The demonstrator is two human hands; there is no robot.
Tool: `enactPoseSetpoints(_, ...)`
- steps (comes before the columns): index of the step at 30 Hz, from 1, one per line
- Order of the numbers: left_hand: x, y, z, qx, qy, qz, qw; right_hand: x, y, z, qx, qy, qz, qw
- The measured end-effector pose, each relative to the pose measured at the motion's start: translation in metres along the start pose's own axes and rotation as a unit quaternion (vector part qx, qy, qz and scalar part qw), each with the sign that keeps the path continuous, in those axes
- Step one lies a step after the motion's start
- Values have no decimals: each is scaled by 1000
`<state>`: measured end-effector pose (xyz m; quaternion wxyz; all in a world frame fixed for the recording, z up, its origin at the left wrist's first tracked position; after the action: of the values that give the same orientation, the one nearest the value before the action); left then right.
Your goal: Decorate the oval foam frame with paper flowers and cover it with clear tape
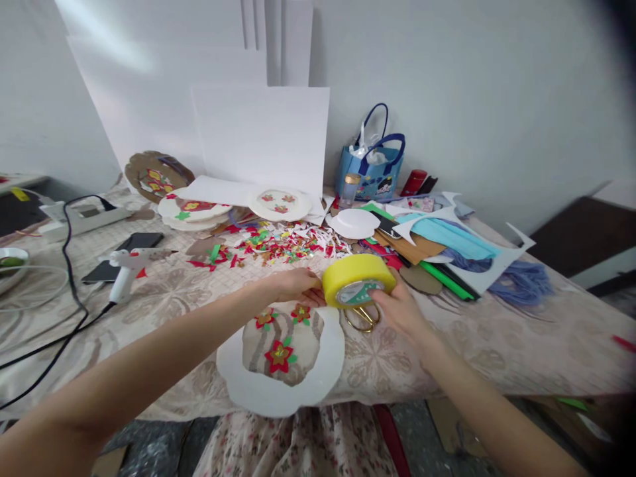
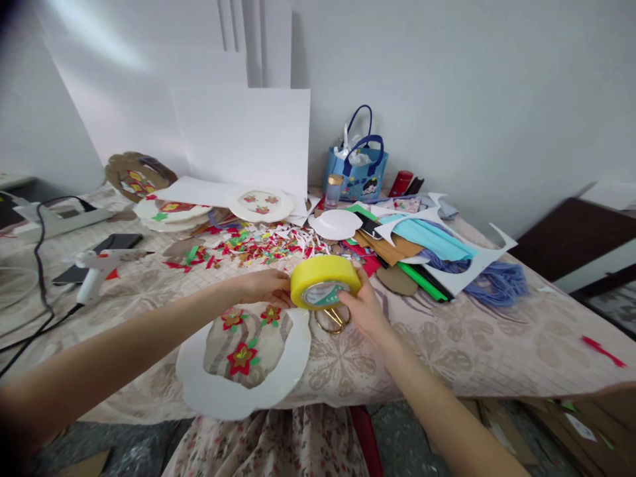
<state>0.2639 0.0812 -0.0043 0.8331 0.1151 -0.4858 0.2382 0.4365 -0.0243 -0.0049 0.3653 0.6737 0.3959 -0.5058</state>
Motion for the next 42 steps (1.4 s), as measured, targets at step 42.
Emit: enactPoseSetpoints(42, 24, 9, 19, 25, -111, -94, 989, -90, -8, -60, -187, 56, 257, 946)
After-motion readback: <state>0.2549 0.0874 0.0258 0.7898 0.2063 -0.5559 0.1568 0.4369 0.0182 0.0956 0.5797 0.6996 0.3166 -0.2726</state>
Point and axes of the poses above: each hand's wrist, its own z-axis away from the middle knuckle, its own y-axis out of the back of the hand, x = y × z, the point moved 5 cm from there along -z, towards the middle knuckle
